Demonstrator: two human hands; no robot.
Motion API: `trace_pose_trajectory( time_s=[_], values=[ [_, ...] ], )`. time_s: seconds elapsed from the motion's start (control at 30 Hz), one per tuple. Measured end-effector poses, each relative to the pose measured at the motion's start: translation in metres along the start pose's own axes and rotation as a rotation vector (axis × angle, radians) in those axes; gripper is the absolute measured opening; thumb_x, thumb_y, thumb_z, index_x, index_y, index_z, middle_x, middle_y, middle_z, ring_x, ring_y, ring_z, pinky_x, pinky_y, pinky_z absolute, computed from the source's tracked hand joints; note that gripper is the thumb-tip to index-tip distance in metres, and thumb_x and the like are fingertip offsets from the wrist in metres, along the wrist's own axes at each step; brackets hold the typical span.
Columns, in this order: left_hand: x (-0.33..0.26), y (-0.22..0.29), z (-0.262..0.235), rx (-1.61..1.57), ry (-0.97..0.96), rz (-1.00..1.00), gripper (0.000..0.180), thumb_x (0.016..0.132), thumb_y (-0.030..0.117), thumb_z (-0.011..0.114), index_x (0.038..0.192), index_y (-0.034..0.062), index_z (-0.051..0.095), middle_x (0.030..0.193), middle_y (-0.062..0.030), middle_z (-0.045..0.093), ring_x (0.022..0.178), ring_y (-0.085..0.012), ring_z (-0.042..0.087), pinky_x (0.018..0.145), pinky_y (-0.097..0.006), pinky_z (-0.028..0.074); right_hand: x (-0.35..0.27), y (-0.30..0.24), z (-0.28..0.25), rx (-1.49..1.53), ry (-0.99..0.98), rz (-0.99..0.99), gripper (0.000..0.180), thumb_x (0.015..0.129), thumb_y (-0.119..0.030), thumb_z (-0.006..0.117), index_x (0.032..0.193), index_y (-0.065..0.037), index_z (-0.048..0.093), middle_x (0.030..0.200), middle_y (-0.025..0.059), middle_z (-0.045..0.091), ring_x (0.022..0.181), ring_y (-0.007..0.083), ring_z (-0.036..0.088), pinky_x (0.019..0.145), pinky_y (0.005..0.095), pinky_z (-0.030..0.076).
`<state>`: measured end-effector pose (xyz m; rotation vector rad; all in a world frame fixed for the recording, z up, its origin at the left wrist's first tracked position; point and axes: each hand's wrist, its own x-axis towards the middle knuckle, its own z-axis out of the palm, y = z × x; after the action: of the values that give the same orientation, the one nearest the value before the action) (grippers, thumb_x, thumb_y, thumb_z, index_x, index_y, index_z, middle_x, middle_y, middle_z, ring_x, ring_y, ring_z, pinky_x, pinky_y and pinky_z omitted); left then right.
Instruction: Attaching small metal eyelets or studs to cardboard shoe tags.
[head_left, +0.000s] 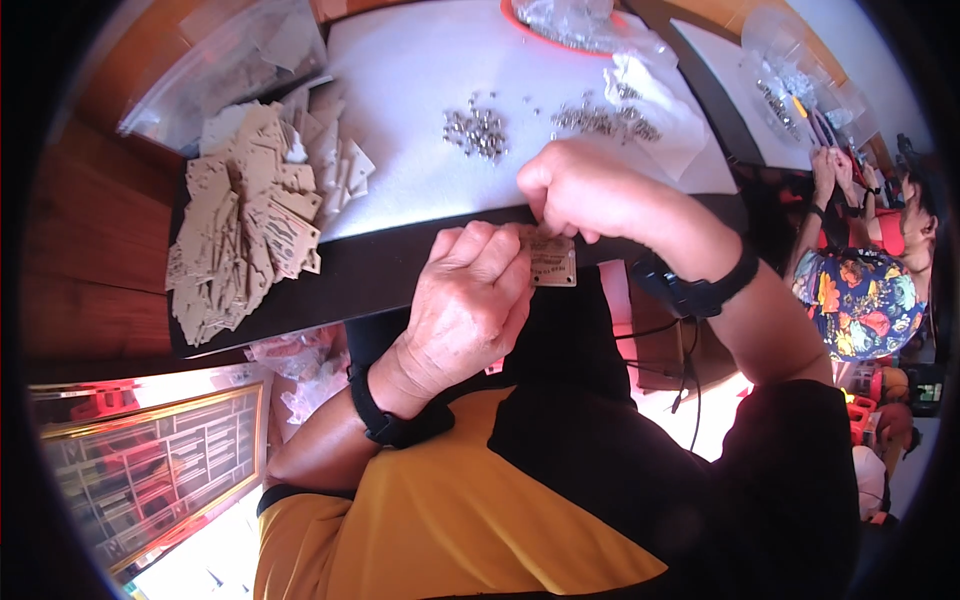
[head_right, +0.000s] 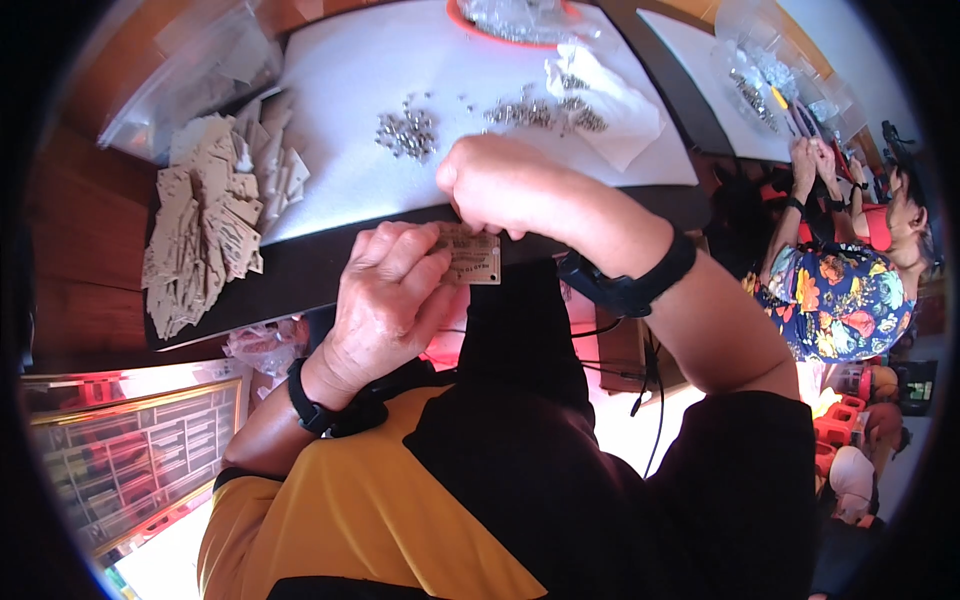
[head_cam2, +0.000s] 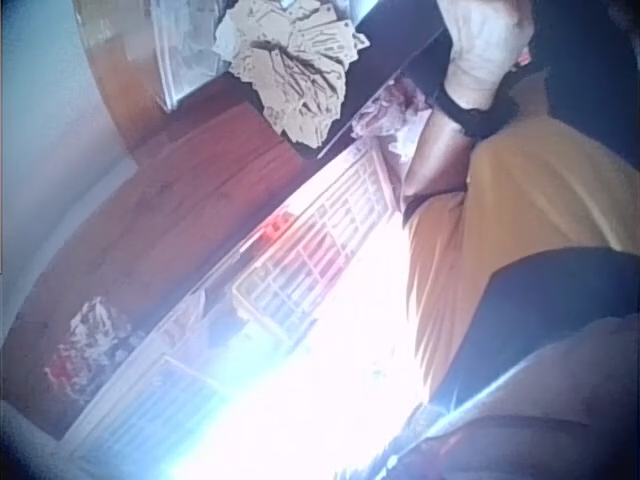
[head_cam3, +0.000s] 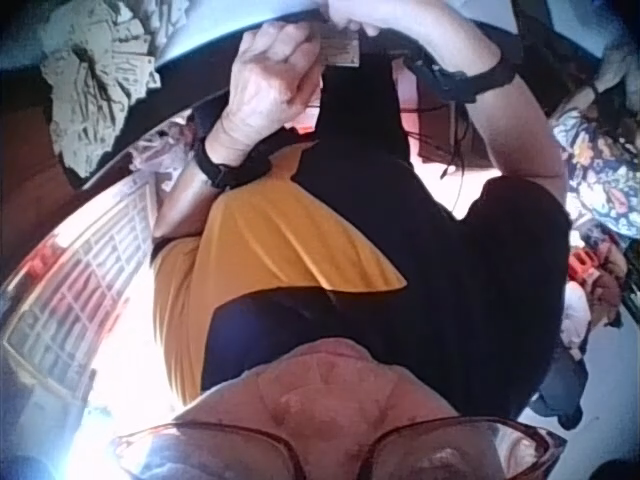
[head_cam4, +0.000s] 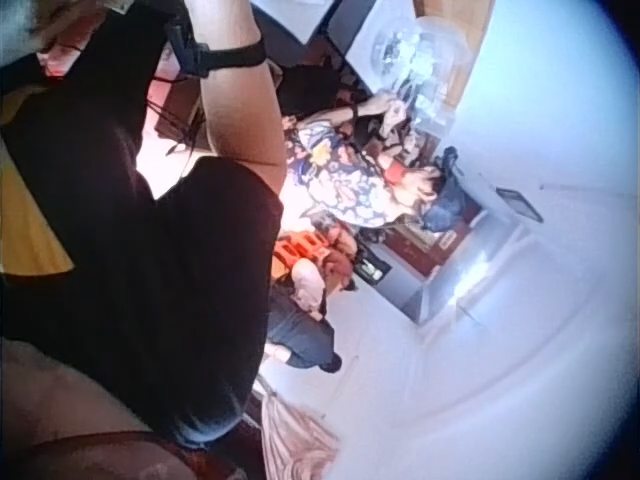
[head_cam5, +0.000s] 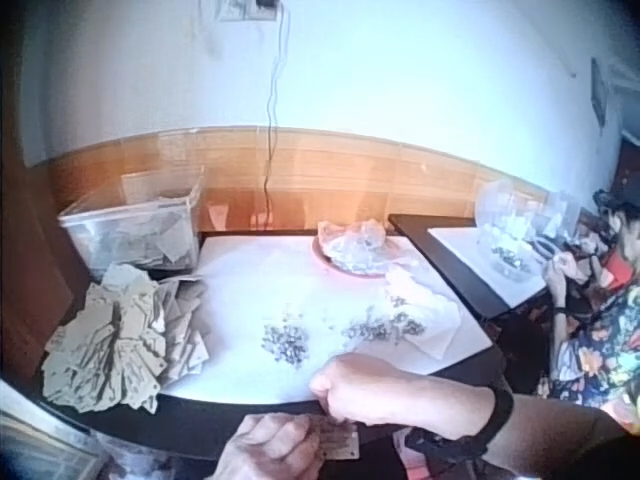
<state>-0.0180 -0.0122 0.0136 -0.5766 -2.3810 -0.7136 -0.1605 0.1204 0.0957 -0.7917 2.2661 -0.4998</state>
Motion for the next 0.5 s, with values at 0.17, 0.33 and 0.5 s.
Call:
trace_pose_trajectory(
  time_s=[0.17, 0.33, 0.5],
  values=[
    [0.0, -0.002, -0.002, 0.104, -0.084, 0.123, 0.021, 0.068, 0.008, 0.072, 0.086, 0.002, 0.064, 0.092, -0.0111, 0.06, 0.083, -0.0296, 0.059, 0.076, -0.04, 0.05, 0.003, 0.045, 0.011, 0.314, -0.034, -0.232, 0.008, 0.073, 0.005, 0.066, 0.079, 0.001, 0.063, 0.067, 0.0055, 0.063, 0.047, 0.0116, 0.055, 0.041, 0.0264, 0.043],
    [-0.005, 0.003, -0.011, 0.182, 0.125, 0.08, 0.017, 0.073, 0.008, 0.068, 0.089, 0.0034, 0.064, 0.09, -0.0098, 0.061, 0.08, -0.0286, 0.06, 0.07, -0.04, 0.051, -0.03, 0.083, 0.039, 0.986, 0.408, -0.387, 0.006, 0.085, -0.004, 0.066, 0.09, -0.003, 0.062, 0.072, 0.0043, 0.063, 0.055, 0.014, 0.059, 0.051, 0.0233, 0.038],
    [0.067, -0.07, -0.119, 0.441, 0.485, 0.069, 0.004, 0.084, 0.005, 0.058, 0.082, 0.0057, 0.062, 0.073, -0.0165, 0.057, 0.067, -0.038, 0.058, 0.058, -0.048, 0.049, -0.03, 0.095, 0.054, 1.02, 0.502, -0.566, 0.003, 0.09, -0.003, 0.062, 0.09, -0.004, 0.06, 0.073, 0.0055, 0.062, 0.059, 0.0143, 0.059, 0.056, 0.0236, 0.041]
  ],
)
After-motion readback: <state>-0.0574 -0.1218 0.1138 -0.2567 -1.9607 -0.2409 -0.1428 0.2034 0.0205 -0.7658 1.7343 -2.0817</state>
